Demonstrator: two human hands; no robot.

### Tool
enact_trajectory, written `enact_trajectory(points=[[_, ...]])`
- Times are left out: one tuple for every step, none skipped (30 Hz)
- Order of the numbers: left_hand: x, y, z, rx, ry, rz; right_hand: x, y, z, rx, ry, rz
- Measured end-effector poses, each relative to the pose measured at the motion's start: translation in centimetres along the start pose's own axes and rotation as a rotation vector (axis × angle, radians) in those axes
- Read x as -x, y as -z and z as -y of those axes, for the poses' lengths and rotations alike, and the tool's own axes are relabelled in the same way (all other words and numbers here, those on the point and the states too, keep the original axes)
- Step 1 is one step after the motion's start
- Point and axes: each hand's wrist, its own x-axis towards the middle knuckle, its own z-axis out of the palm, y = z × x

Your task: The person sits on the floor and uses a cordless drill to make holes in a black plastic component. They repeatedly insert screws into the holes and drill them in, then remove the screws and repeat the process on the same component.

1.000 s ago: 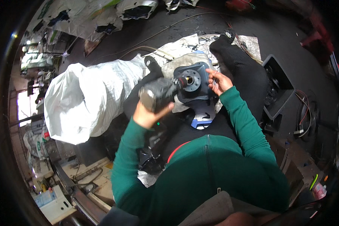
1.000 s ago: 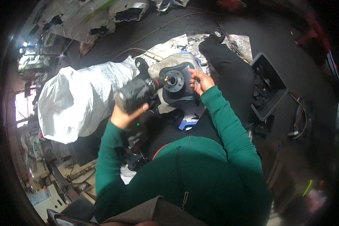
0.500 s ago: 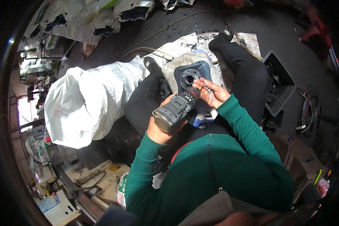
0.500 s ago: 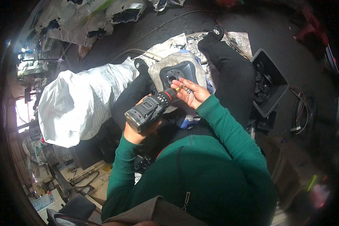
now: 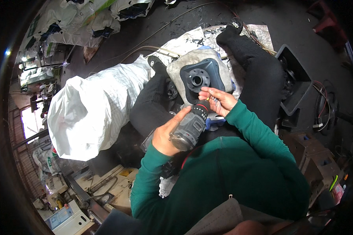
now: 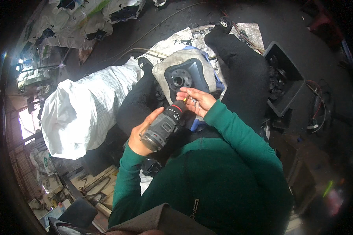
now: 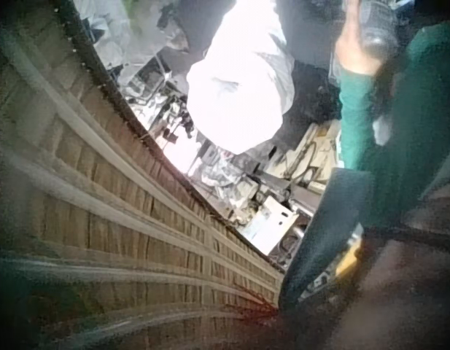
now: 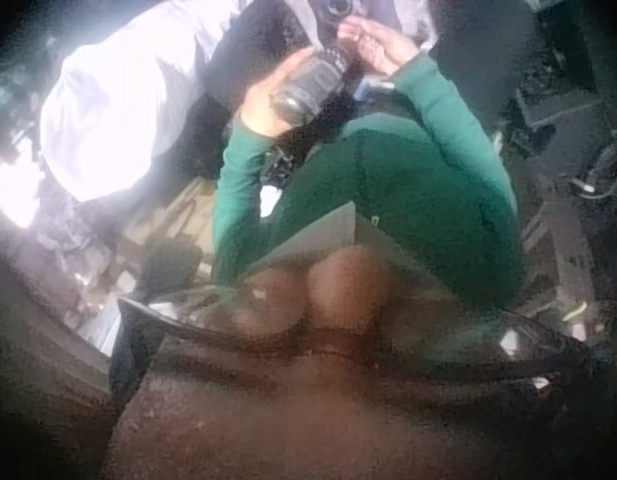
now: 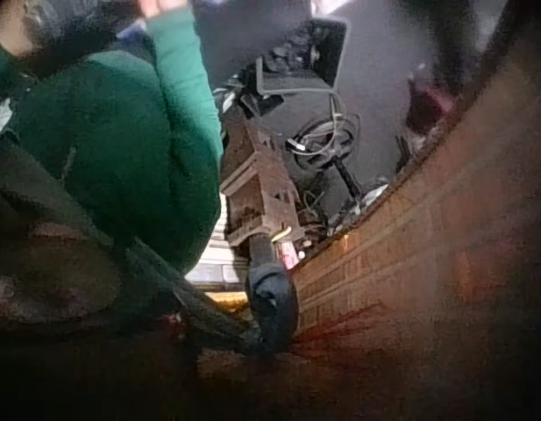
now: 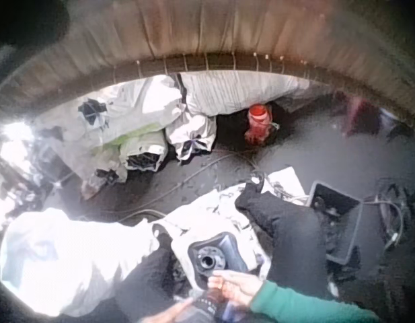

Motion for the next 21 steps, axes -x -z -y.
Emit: enact_trajectory(points=[[-0.1,-0.1,0.2,-0.053,-0.006,0.011,0.0,0.3,-0.4,-0.005,-0.031,-0.001],[-0.2,-0.2,0.5,-0.009,0.015,0.011,0.1,0.7,-0.9,-0.010,-0.053,-0.003],[-0.4,-0.1,0.9,0.004,0.036,0.001,0.0,1.2,-1.3,-0.034,-0.070,0.067],[-0.6,0.1,1.4,0.016,0.067,0.001,-0.2,1.8,-1.7,-0.063,-0.074,-0.009],[-0.8,0.3,1.8,0.033,0.098,0.001,-0.4,2.5,-1.9,-0.033,-0.062,-0.139],[-1.3,1.0,2.7,-0.256,-0.093,0.030,-0.7,3.2,-2.1,-0.026,-0.049,-0.214],[-1.4,1.5,3.2,-0.191,-0.038,0.013,-1.0,4.0,-2.1,-0.002,-0.047,-0.349],[-1.4,1.9,3.6,-0.139,0.050,0.016,-1.5,4.5,-2.2,0.017,0.002,-0.394],[-1.4,2.3,3.9,-0.075,0.144,-0.013,-1.9,5.0,-2.1,0.068,0.072,-0.380],[-1.4,2.6,4.3,-0.076,0.173,0.000,-2.4,5.4,-2.0,0.123,0.136,-0.406],[-1.5,2.8,4.6,-0.085,0.190,0.008,-2.8,5.6,-1.8,0.182,0.180,-0.459],[-1.7,3.0,4.9,-0.086,0.169,0.000,-3.3,5.7,-1.7,0.213,0.227,-0.491],[-1.9,3.0,5.2,-0.109,0.198,0.020,-3.7,5.7,-1.4,0.232,0.242,-0.531],[-2.3,3.0,5.5,-0.126,0.189,0.026,-4.1,5.6,-1.2,0.256,0.255,-0.552],[-2.7,3.0,5.8,-0.143,0.179,0.031,-4.5,5.4,-1.0,0.284,0.278,-0.570],[-3.1,3.1,6.0,-0.128,0.235,0.052,-4.8,5.2,-0.9,0.286,0.282,-0.579],[-3.5,3.1,6.2,-0.140,0.196,0.058,-5.0,4.9,-0.8,0.315,0.279,-0.590],[-4.0,3.3,6.2,-0.152,0.156,0.065,-5.3,4.7,-0.8,0.349,0.286,-0.597],[-4.5,3.4,6.2,-0.160,0.117,0.073,-5.4,4.4,-0.8,0.387,0.279,-0.630],[-5.1,3.5,6.0,-0.150,0.150,0.102,-5.6,4.2,-0.8,0.420,0.281,-0.610],[-5.7,3.7,5.8,-0.140,0.182,0.132,-5.8,4.0,-0.8,0.457,0.273,-0.612]])
